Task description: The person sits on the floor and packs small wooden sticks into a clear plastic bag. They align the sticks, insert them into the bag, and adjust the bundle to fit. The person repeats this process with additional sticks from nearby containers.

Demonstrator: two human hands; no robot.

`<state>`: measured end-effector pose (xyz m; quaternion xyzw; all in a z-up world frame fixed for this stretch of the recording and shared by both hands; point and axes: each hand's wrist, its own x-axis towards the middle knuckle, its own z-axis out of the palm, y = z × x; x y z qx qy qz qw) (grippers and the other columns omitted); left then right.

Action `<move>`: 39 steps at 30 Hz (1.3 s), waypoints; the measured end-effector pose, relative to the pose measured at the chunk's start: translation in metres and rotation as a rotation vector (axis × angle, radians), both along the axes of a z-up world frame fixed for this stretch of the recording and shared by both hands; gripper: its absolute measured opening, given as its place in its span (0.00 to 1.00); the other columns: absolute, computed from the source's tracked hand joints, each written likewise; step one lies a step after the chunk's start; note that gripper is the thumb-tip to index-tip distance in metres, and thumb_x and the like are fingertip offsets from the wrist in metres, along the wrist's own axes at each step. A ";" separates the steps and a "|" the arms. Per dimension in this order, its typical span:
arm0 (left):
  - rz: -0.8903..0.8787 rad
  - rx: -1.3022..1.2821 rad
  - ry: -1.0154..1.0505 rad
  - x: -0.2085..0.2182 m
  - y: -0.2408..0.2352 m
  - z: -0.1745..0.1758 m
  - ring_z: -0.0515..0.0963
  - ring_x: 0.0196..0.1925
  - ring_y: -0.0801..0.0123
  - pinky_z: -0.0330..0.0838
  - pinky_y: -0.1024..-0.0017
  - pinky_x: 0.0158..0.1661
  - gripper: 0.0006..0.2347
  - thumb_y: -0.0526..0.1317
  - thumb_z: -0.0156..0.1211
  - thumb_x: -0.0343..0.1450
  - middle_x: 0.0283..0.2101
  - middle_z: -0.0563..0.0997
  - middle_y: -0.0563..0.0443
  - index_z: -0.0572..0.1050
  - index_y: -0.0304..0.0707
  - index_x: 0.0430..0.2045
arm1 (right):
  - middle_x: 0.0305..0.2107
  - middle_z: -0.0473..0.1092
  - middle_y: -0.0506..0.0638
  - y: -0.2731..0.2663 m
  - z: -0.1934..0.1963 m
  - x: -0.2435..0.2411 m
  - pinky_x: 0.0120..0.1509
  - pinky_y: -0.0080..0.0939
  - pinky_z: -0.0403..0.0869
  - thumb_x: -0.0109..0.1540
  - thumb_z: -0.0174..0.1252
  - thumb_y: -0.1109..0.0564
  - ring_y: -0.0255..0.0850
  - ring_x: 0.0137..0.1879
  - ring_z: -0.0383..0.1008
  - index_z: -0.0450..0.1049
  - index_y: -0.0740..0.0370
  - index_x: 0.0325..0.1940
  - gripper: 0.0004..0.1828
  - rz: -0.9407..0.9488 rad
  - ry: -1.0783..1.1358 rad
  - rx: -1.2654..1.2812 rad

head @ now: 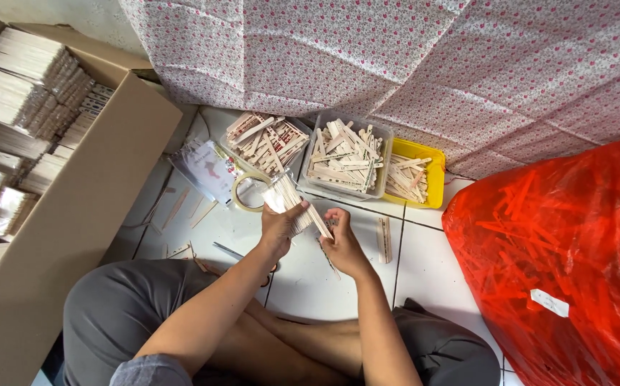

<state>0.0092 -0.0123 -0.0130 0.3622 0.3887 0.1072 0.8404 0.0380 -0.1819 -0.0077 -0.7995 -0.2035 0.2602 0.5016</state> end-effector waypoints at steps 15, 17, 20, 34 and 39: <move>-0.021 -0.093 -0.049 0.002 0.000 0.012 0.83 0.42 0.60 0.84 0.62 0.40 0.34 0.29 0.79 0.57 0.45 0.79 0.42 0.65 0.34 0.56 | 0.43 0.73 0.56 -0.028 -0.023 0.024 0.53 0.39 0.81 0.54 0.72 0.67 0.37 0.45 0.77 0.63 0.62 0.71 0.42 -0.013 0.196 0.294; -0.041 -0.085 -0.045 -0.002 -0.002 0.022 0.83 0.43 0.58 0.84 0.61 0.41 0.34 0.30 0.79 0.57 0.45 0.79 0.41 0.65 0.33 0.56 | 0.42 0.74 0.58 -0.021 -0.031 0.023 0.47 0.39 0.83 0.55 0.72 0.65 0.39 0.41 0.78 0.65 0.62 0.69 0.40 -0.090 0.176 0.290; -0.084 -0.088 -0.046 -0.001 -0.010 0.013 0.83 0.43 0.57 0.84 0.59 0.40 0.34 0.29 0.79 0.56 0.45 0.79 0.39 0.65 0.32 0.55 | 0.39 0.75 0.57 -0.010 -0.037 0.017 0.38 0.37 0.84 0.58 0.70 0.62 0.40 0.36 0.79 0.69 0.61 0.65 0.32 -0.217 0.104 0.259; -0.177 -0.084 0.039 -0.002 -0.014 -0.008 0.83 0.45 0.51 0.83 0.54 0.41 0.36 0.29 0.80 0.55 0.46 0.79 0.35 0.65 0.29 0.57 | 0.37 0.81 0.51 -0.006 -0.010 0.009 0.48 0.36 0.78 0.62 0.67 0.55 0.31 0.40 0.78 0.80 0.56 0.52 0.14 -0.279 -0.064 0.230; -0.254 -0.175 0.019 0.004 -0.008 -0.015 0.83 0.46 0.44 0.83 0.52 0.41 0.38 0.32 0.80 0.58 0.50 0.78 0.28 0.61 0.29 0.62 | 0.39 0.79 0.50 -0.009 -0.036 0.019 0.54 0.40 0.78 0.53 0.74 0.65 0.35 0.43 0.78 0.78 0.60 0.56 0.27 -0.195 0.030 0.288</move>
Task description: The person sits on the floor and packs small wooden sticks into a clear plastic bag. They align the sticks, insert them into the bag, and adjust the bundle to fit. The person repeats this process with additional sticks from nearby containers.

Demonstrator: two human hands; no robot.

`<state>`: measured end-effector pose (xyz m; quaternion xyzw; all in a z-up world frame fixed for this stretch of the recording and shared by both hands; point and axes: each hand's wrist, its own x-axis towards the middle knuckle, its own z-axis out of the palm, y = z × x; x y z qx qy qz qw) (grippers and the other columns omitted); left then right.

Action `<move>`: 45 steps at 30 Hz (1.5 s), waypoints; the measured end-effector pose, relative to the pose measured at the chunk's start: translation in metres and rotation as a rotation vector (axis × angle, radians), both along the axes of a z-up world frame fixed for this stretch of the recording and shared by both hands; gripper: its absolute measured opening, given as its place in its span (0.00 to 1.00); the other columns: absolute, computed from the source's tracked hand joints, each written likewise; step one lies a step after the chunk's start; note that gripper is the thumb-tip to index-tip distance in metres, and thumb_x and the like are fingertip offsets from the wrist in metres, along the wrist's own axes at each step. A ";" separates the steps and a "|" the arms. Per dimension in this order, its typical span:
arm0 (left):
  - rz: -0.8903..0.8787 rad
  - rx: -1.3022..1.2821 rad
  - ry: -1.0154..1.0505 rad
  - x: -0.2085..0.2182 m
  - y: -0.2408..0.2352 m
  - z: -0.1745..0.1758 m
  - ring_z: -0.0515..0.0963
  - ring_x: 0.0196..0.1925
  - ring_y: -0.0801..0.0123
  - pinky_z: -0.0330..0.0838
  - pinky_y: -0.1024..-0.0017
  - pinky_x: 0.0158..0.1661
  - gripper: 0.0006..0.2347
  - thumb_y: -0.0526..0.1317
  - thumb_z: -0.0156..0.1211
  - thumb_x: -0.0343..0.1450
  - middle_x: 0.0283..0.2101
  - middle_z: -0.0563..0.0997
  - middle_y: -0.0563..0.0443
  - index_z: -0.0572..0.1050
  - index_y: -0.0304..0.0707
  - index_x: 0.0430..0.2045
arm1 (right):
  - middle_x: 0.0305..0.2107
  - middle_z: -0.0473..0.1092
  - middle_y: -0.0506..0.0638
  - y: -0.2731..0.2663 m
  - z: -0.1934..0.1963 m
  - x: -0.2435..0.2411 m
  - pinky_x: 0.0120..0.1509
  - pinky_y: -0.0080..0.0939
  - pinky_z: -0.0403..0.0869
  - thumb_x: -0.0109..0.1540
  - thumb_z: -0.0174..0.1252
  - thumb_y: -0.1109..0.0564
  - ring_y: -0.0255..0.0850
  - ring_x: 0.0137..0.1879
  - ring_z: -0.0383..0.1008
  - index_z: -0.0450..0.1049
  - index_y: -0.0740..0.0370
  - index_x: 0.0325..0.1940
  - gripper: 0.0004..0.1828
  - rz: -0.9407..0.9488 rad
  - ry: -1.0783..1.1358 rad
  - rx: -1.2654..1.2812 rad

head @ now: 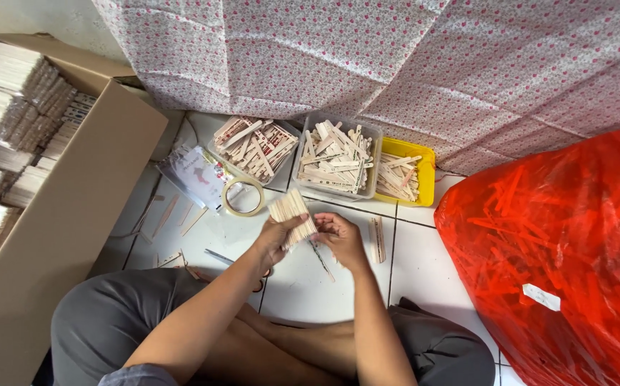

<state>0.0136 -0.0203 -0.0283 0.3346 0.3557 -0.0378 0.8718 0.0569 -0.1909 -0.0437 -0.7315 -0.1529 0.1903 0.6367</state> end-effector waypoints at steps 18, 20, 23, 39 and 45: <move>0.013 0.036 0.090 0.006 0.004 0.016 0.84 0.40 0.53 0.83 0.56 0.40 0.37 0.31 0.78 0.58 0.43 0.79 0.35 0.62 0.29 0.62 | 0.37 0.81 0.50 -0.140 -0.048 0.209 0.61 0.49 0.75 0.62 0.64 0.52 0.54 0.52 0.80 0.85 0.41 0.41 0.07 0.001 -0.358 -0.962; 0.021 0.034 0.100 0.007 0.006 0.011 0.84 0.39 0.55 0.83 0.57 0.39 0.36 0.31 0.78 0.58 0.42 0.80 0.35 0.62 0.29 0.60 | 0.37 0.81 0.49 -0.138 -0.042 0.213 0.59 0.48 0.75 0.63 0.62 0.54 0.52 0.50 0.81 0.85 0.44 0.44 0.09 -0.040 -0.345 -0.959; 0.044 0.042 0.097 0.012 0.007 0.006 0.85 0.37 0.55 0.83 0.58 0.38 0.36 0.31 0.77 0.58 0.41 0.79 0.35 0.61 0.28 0.61 | 0.35 0.81 0.50 -0.134 -0.028 0.210 0.56 0.48 0.75 0.61 0.63 0.58 0.53 0.49 0.81 0.84 0.50 0.45 0.10 -0.073 -0.387 -0.899; 0.100 0.009 0.063 0.015 0.006 0.013 0.86 0.29 0.51 0.84 0.58 0.30 0.36 0.29 0.76 0.58 0.36 0.80 0.33 0.61 0.23 0.60 | 0.31 0.77 0.41 -0.146 -0.040 0.238 0.59 0.48 0.72 0.57 0.58 0.61 0.48 0.50 0.79 0.66 0.48 0.46 0.15 -0.188 -0.338 -0.802; 0.102 -0.001 0.085 0.013 0.001 0.007 0.86 0.31 0.51 0.84 0.58 0.32 0.35 0.28 0.75 0.59 0.39 0.80 0.33 0.62 0.27 0.61 | 0.37 0.79 0.59 -0.135 -0.035 0.239 0.57 0.57 0.75 0.63 0.60 0.54 0.61 0.52 0.78 0.79 0.53 0.47 0.09 -0.027 -0.368 -0.974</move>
